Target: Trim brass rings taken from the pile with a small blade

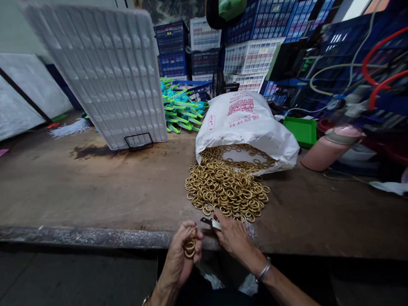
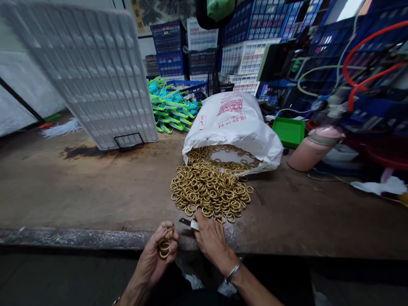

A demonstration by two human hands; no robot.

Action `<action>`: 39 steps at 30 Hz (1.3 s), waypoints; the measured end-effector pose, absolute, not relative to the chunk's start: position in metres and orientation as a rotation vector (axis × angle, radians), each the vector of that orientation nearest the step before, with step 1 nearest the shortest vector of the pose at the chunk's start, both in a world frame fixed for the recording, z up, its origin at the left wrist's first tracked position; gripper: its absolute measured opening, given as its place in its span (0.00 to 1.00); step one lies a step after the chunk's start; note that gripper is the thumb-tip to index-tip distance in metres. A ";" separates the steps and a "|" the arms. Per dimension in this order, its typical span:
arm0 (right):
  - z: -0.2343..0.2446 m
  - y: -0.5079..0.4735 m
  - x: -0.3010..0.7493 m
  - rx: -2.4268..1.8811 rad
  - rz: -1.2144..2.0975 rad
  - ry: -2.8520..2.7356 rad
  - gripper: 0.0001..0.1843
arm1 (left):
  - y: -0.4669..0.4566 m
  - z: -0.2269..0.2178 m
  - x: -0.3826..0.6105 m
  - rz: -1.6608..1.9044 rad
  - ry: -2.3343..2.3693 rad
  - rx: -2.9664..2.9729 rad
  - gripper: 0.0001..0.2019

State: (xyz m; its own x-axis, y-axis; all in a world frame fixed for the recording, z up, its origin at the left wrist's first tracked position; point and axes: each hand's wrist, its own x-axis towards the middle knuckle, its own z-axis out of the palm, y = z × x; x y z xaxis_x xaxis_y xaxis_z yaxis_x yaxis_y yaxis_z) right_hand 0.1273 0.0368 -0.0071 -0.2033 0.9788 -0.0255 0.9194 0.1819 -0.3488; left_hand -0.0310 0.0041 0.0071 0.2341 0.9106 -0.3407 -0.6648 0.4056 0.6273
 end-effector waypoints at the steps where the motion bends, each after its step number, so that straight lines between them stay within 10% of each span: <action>1: -0.007 0.038 0.127 -1.845 0.425 -2.243 0.11 | 0.005 0.006 -0.032 1.105 0.720 0.350 0.11; 14: -0.002 0.031 0.136 -1.438 0.837 -1.990 0.02 | 0.009 0.001 -0.013 1.080 0.920 0.520 0.14; 25: 0.007 0.034 0.122 -1.417 1.256 -1.606 0.14 | 0.006 0.007 -0.007 0.973 1.112 0.805 0.17; 39: -0.006 0.034 0.126 -1.467 0.981 -1.780 0.12 | 0.004 0.000 -0.009 0.976 0.936 0.662 0.14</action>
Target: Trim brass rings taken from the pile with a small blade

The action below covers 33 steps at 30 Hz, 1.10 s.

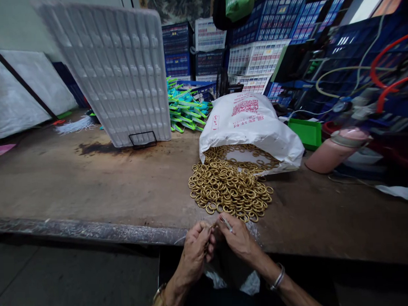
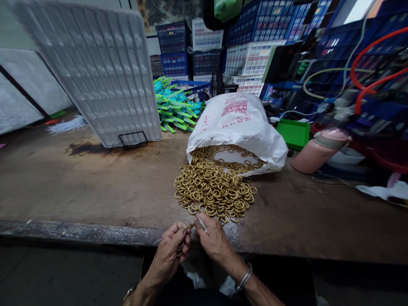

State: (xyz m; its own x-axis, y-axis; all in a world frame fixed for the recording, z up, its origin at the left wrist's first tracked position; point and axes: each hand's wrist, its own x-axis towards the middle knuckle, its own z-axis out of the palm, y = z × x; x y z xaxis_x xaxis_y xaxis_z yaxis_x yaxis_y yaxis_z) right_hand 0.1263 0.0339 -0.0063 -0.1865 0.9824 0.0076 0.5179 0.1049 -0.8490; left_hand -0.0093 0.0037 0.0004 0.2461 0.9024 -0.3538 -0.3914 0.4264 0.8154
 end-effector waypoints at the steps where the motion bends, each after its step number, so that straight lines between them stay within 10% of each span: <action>1: -0.007 0.032 0.127 -1.470 0.943 -1.839 0.10 | 0.004 0.001 -0.009 0.982 0.941 0.671 0.15; 33: -0.009 0.057 0.109 -1.923 0.245 -2.288 0.15 | 0.002 0.005 -0.023 1.115 0.769 0.500 0.12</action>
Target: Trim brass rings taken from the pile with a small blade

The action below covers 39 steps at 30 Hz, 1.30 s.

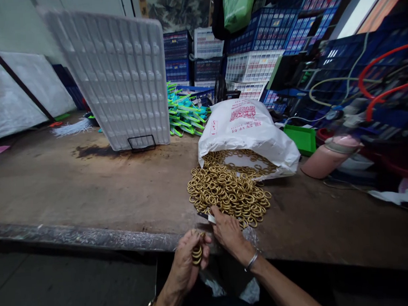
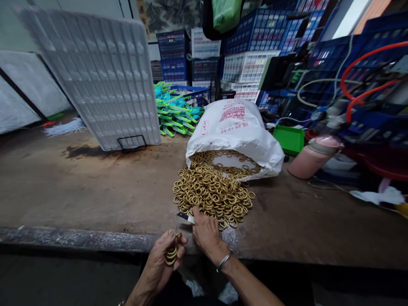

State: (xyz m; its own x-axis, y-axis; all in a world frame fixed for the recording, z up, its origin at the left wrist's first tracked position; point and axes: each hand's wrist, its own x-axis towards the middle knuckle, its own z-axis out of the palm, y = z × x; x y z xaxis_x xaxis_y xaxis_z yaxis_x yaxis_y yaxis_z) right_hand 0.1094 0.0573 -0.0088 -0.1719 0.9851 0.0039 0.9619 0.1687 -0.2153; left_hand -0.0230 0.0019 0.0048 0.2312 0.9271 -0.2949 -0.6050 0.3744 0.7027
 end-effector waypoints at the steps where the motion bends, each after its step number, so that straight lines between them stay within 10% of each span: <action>1: -0.008 0.059 0.108 -1.951 0.231 -2.302 0.15 | 0.003 0.004 -0.024 1.119 0.752 0.484 0.10; 12: -0.015 0.064 0.113 -1.879 0.274 -2.192 0.14 | 0.014 -0.008 -0.029 1.109 0.724 0.251 0.08; 39: 0.009 0.042 0.120 -1.332 1.634 -1.237 0.18 | 0.022 0.005 -0.004 1.065 1.060 0.835 0.15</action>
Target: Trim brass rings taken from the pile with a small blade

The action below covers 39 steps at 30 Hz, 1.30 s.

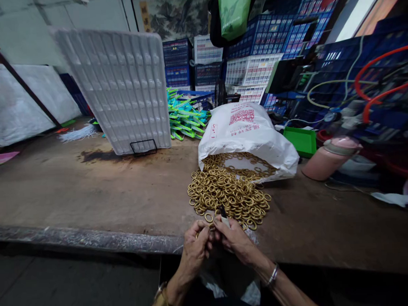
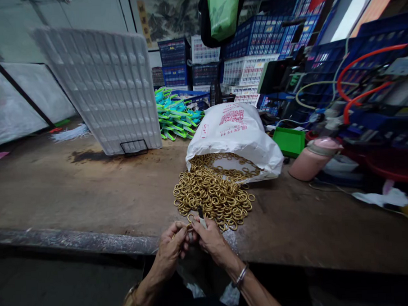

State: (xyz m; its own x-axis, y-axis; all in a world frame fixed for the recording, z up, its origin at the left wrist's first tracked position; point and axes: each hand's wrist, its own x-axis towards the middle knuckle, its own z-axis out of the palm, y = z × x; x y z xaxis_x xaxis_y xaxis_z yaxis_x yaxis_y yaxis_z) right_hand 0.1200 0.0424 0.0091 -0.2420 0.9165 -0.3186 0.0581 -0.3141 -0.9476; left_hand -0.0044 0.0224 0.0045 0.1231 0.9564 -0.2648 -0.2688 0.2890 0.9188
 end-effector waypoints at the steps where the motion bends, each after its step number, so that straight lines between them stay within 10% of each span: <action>1: 0.009 0.042 0.121 -1.354 1.574 -1.268 0.17 | 0.021 0.005 -0.004 1.046 1.062 0.841 0.15; 39: 0.006 0.013 0.140 -1.434 0.713 -2.239 0.14 | -0.001 0.018 0.003 1.041 1.089 0.945 0.18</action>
State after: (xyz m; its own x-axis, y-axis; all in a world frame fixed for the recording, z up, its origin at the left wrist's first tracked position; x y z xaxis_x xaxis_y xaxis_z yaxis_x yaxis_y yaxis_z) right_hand 0.1402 0.0126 0.0058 -0.4031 0.9139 0.0479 0.7178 0.3482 -0.6029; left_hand 0.0029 -0.0009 0.0184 0.1343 0.9653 -0.2240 -0.1806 0.2461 0.9523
